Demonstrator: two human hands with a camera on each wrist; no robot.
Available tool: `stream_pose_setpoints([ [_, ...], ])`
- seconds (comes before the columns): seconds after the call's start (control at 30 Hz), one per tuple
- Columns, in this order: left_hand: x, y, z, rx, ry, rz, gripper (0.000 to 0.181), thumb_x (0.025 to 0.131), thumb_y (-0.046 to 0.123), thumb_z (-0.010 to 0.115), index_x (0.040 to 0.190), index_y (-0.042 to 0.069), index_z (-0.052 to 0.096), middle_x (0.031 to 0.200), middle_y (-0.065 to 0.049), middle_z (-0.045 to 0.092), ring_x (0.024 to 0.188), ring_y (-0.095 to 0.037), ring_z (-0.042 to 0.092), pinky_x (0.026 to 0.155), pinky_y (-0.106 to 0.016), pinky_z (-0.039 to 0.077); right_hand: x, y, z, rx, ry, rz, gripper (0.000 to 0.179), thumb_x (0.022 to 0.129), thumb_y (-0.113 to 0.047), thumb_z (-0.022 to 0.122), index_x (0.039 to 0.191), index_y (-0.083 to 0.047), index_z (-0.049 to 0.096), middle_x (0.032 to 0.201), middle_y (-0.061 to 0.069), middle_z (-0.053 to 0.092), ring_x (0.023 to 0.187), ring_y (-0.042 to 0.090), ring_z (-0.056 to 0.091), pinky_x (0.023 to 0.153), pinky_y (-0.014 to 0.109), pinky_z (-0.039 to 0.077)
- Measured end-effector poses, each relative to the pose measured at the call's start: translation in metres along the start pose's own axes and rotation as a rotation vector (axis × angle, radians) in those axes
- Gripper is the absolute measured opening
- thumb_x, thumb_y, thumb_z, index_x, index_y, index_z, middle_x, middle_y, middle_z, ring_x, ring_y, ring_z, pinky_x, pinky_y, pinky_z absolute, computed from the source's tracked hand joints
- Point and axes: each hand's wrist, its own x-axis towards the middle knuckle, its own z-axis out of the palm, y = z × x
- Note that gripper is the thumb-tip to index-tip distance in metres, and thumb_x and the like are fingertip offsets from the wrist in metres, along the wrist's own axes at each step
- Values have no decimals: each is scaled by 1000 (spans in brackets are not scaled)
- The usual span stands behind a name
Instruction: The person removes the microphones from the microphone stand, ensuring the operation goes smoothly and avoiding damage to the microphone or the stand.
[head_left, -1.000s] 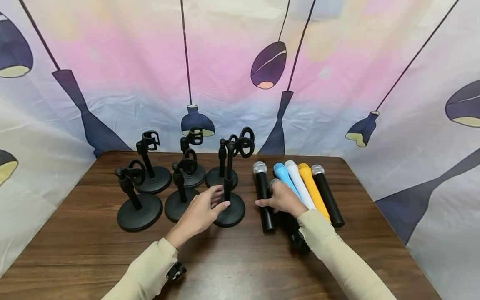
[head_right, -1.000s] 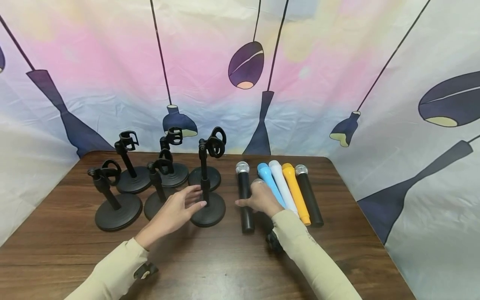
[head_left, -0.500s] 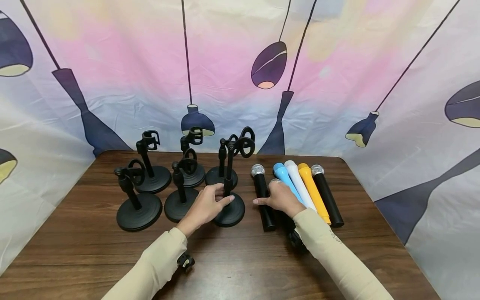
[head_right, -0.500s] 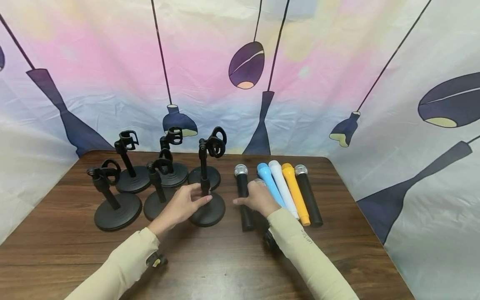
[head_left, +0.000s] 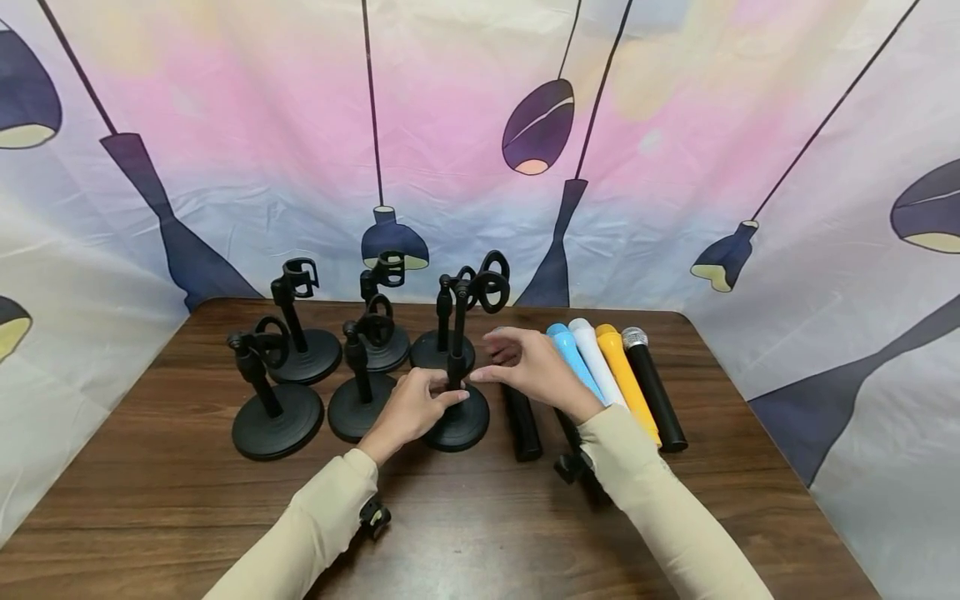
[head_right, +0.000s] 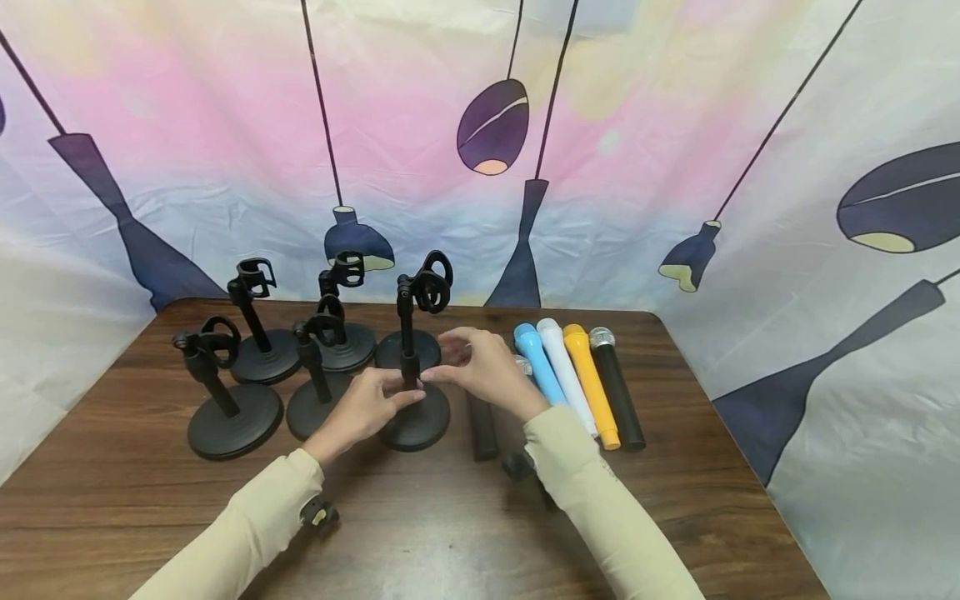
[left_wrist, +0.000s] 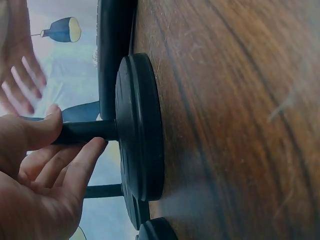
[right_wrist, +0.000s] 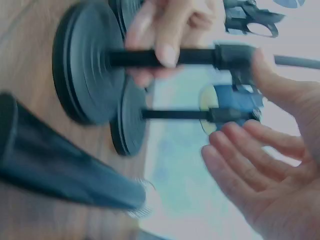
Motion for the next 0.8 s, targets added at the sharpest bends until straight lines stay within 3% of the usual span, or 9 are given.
stream_pose_setpoints([
  [0.13, 1, 0, -1, 20, 3, 15, 21, 95, 18, 75, 114, 12, 78, 112, -5, 75, 107, -23, 70, 87, -44, 55, 6, -3, 23, 88, 37, -98, 44, 86, -21, 84, 122, -1, 69, 109, 11, 71, 94, 20, 71, 83, 35, 57],
  [0.3, 1, 1, -2, 27, -5, 26, 21, 95, 16, 74, 115, 11, 77, 112, -5, 75, 107, -21, 70, 87, -42, 55, 8, -3, 41, 83, 133, -156, 30, 89, -13, 81, 114, 0, 74, 104, 11, 72, 88, 17, 73, 76, 30, 59],
  [0.47, 1, 0, -1, 24, -14, 27, 22, 95, 16, 74, 117, 10, 77, 113, -4, 74, 107, -18, 69, 86, -39, 55, 7, 0, 47, 71, 194, -216, 29, 89, -10, 80, 115, 1, 75, 106, 12, 73, 88, 18, 73, 74, 31, 59],
  [0.6, 1, -1, -2, 42, -16, 21, 22, 95, 17, 74, 115, 9, 77, 111, -3, 75, 97, -14, 69, 79, -34, 52, 8, 2, 48, 84, 173, -229, 30, 91, -11, 79, 118, 1, 75, 107, 12, 72, 89, 16, 71, 74, 28, 58],
  [0.8, 0, 1, -1, 47, -9, 11, 18, 96, 18, 74, 112, 11, 78, 106, 0, 76, 90, -9, 68, 77, -33, 50, 7, 4, 43, 176, 95, -190, 32, 89, -11, 80, 119, 0, 73, 102, 10, 71, 88, 17, 72, 77, 35, 59],
])
